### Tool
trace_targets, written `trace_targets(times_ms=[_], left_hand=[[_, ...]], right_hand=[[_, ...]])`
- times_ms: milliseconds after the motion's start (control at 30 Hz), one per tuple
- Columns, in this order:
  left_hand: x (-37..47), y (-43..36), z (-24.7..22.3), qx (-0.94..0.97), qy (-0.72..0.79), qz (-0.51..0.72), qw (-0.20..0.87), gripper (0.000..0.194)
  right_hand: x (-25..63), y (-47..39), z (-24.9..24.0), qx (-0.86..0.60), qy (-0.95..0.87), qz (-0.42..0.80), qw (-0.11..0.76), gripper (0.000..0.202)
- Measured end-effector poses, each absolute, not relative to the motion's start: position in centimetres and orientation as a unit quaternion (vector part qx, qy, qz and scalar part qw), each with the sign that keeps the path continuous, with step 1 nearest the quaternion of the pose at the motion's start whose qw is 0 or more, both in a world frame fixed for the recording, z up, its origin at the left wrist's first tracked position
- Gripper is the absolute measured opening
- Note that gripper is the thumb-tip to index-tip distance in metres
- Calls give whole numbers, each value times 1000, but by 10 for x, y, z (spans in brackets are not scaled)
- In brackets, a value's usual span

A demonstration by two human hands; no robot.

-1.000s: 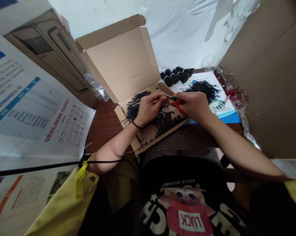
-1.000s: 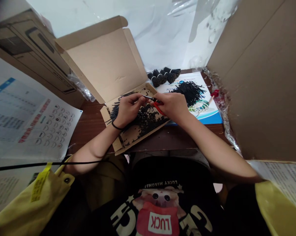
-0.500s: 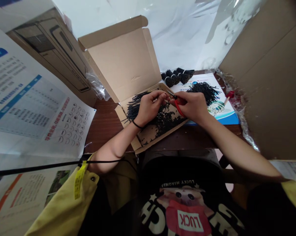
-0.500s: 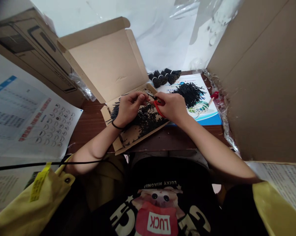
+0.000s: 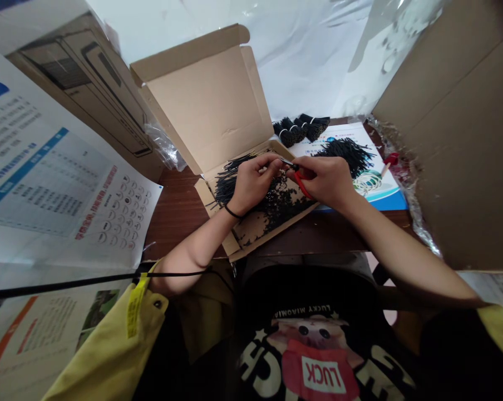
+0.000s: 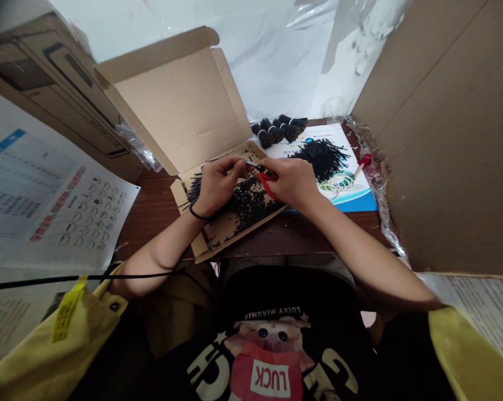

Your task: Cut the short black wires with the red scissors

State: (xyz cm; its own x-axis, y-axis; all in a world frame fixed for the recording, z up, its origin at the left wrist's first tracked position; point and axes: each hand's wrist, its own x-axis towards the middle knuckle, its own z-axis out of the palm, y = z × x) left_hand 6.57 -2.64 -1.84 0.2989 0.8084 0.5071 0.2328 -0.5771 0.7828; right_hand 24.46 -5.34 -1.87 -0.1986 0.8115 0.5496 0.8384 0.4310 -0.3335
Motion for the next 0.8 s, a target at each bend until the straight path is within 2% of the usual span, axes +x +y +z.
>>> trace_targets(times_ms=[400, 800], left_hand=[[66, -27, -18, 758, 348, 468, 292, 31], [64, -25, -17, 729, 357, 486, 324, 26]], right_hand=[[248, -50, -21, -559, -769, -52, 306, 32], [243, -53, -19, -538, -763, 13, 359, 34]])
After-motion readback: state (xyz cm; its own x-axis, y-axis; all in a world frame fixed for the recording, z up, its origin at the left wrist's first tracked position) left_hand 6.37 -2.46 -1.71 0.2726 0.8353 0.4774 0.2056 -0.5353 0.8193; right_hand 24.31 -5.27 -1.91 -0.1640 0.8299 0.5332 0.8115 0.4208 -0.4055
